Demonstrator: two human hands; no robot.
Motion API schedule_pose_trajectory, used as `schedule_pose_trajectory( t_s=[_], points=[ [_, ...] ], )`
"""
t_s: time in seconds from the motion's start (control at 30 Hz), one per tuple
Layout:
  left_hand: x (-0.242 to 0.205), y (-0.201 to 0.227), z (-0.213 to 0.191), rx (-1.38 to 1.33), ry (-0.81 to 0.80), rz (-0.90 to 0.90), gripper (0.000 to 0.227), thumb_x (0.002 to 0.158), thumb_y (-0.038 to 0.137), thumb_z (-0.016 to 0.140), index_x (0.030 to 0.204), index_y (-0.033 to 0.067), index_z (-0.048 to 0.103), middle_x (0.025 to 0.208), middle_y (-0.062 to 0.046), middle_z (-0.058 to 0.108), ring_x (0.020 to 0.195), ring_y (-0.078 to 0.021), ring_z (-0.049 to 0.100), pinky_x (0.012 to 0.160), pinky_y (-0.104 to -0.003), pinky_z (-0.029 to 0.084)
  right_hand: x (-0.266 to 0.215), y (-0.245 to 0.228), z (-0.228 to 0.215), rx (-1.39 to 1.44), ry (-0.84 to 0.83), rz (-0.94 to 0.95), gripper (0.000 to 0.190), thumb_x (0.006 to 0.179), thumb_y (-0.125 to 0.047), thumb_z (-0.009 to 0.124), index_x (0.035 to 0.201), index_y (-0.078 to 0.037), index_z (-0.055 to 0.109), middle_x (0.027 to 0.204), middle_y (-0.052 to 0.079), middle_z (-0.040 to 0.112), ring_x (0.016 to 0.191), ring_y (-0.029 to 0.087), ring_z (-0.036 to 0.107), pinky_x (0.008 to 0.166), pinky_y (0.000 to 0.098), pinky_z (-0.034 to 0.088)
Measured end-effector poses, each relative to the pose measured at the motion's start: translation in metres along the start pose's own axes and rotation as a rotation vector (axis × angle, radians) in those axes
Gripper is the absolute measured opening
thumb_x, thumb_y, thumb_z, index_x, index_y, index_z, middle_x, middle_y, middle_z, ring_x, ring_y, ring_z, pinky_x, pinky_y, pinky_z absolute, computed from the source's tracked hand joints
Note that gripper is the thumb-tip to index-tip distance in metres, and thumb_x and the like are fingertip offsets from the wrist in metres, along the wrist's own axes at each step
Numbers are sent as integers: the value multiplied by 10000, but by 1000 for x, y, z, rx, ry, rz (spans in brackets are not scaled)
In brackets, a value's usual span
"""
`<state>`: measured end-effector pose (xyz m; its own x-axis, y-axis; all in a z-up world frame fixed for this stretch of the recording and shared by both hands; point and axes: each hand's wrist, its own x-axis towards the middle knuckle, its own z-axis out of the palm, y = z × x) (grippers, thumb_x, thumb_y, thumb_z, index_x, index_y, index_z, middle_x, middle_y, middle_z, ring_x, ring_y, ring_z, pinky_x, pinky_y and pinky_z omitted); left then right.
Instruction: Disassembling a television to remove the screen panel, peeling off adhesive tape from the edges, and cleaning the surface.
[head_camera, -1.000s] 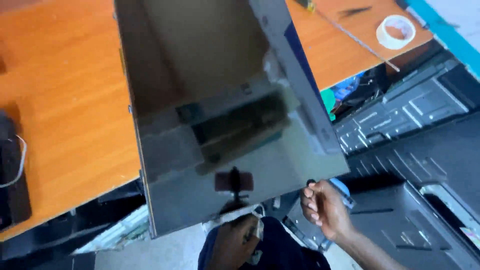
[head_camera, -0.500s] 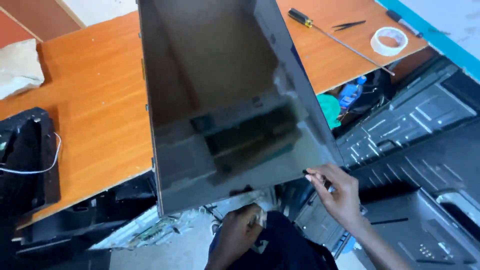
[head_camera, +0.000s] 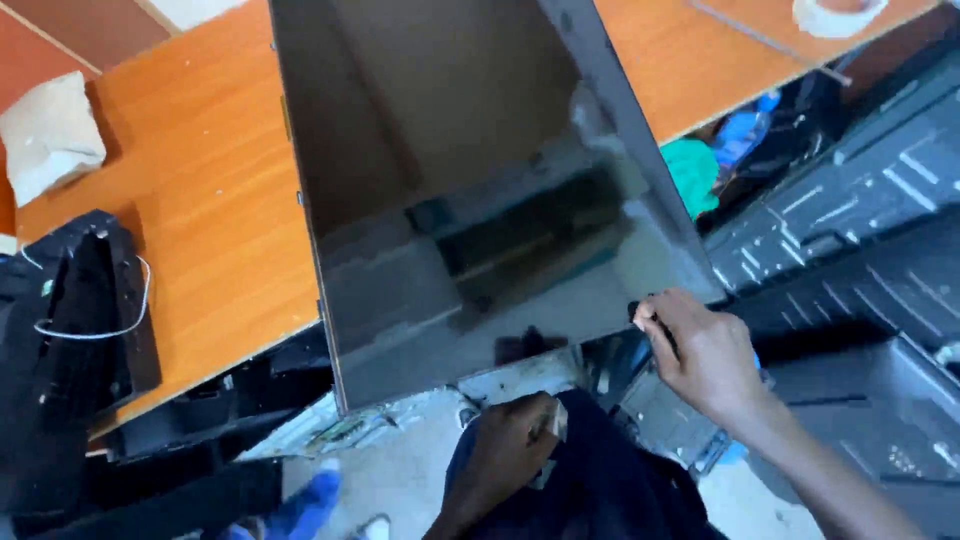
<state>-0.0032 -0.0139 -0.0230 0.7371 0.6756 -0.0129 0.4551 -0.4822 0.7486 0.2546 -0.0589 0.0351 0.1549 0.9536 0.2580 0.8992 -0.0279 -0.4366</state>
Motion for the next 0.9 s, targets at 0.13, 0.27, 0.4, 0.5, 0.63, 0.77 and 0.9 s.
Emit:
schedule_pose_trajectory(
  t_s=[0.13, 0.27, 0.4, 0.5, 0.63, 0.77, 0.9],
  points=[
    [-3, 8, 4, -92, 60, 37, 40, 784, 133, 584, 798, 138, 546, 709, -66, 644, 645, -272, 634, 593, -404, 425, -4, -1, -2, -192, -24, -39, 125, 1006, -238, 471, 948, -176, 562, 748, -9, 612, 515, 221, 596, 463, 360, 424],
    [-5, 9, 6, -131, 15, -28, 37, 809, 165, 571, 822, 131, 567, 743, -72, 671, 667, -290, 659, 587, -411, 439, -13, 4, 7, -296, 32, -85, 203, 1032, -204, 396, 936, -135, 561, 559, -35, 456, 389, 141, 423, 370, 307, 309],
    [-6, 21, 5, -173, 13, -57, 35, 857, 144, 578, 839, 127, 552, 708, -50, 659, 602, -228, 643, 548, -388, 453, -23, 14, 9, -244, 56, -80, 159, 1025, -164, 391, 963, -135, 534, 540, -71, 373, 391, 85, 322, 374, 274, 267],
    [-12, 20, 10, -161, -9, -88, 40, 843, 183, 583, 829, 174, 546, 684, -31, 651, 579, -242, 650, 537, -412, 438, -26, 8, -2, 11, 65, -46, 214, 1039, -220, 399, 895, -135, 533, 584, -37, 433, 412, 116, 388, 439, 299, 280],
    [-7, 17, 6, -171, -63, -120, 78, 887, 217, 551, 894, 148, 588, 761, -22, 692, 614, -210, 670, 556, -392, 459, -14, 0, -26, 268, -65, 125, 185, 1026, -248, 481, 969, -97, 572, 523, -42, 405, 443, 86, 368, 498, 269, 289],
    [-15, 18, 8, -154, -21, -60, 25, 830, 172, 564, 844, 163, 546, 687, -19, 614, 597, -253, 628, 540, -426, 419, -15, -10, -29, 300, -11, 22, 168, 969, -127, 635, 1048, 11, 688, 779, 69, 584, 601, 130, 527, 618, 270, 409],
    [-18, 22, 8, -129, -50, -46, 38, 837, 158, 534, 871, 152, 550, 711, -27, 622, 581, -220, 613, 525, -402, 406, -16, -12, -27, 250, -17, -5, 157, 986, -128, 594, 993, -2, 687, 857, 91, 692, 513, 125, 480, 536, 275, 381]
  ],
)
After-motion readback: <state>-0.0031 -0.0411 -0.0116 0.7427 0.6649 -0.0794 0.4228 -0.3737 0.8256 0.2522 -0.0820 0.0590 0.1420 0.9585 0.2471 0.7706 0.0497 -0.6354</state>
